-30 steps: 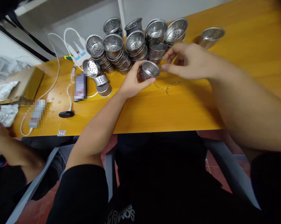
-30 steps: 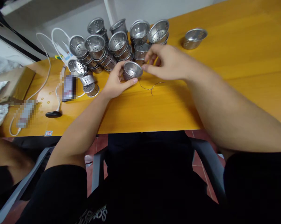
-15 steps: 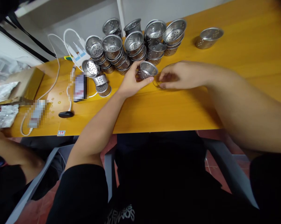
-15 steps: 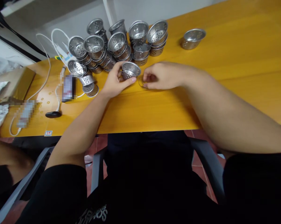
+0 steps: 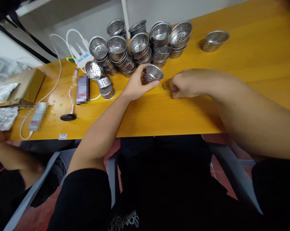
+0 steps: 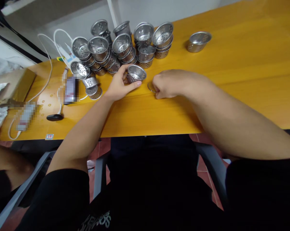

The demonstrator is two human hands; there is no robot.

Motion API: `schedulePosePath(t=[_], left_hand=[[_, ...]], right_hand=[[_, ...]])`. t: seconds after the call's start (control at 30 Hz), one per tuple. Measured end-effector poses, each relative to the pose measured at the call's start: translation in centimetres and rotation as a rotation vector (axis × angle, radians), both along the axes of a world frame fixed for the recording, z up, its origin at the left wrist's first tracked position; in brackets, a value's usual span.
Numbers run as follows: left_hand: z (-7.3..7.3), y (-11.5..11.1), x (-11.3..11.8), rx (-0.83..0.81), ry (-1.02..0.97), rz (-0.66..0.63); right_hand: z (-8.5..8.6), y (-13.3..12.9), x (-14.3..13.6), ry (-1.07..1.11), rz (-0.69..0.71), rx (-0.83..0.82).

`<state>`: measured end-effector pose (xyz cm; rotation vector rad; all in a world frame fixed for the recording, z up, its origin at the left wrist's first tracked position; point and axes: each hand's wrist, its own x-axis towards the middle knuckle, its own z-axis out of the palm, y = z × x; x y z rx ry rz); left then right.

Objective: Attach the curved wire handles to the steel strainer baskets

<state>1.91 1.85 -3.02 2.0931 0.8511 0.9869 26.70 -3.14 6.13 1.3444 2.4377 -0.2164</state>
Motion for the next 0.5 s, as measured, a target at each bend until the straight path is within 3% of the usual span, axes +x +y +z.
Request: schedulePosePath(t=[0.17,0.37,0.5], left_hand=[[-0.1,0.1,0.0,0.001,-0.010,-0.001],[-0.8,0.8,-0.4,0.053,-0.043,-0.018],[-1.2,1.2,-0.3,0.054,-0.073,-0.025]], right_hand=[[-0.4,1.0,0.7,0.170,0.020,0.089],[-0.3,2.4,3.3,0.576,-0.147,0.241],[-0.9,2.9,3.8,0.864,-0.252,0.171]])
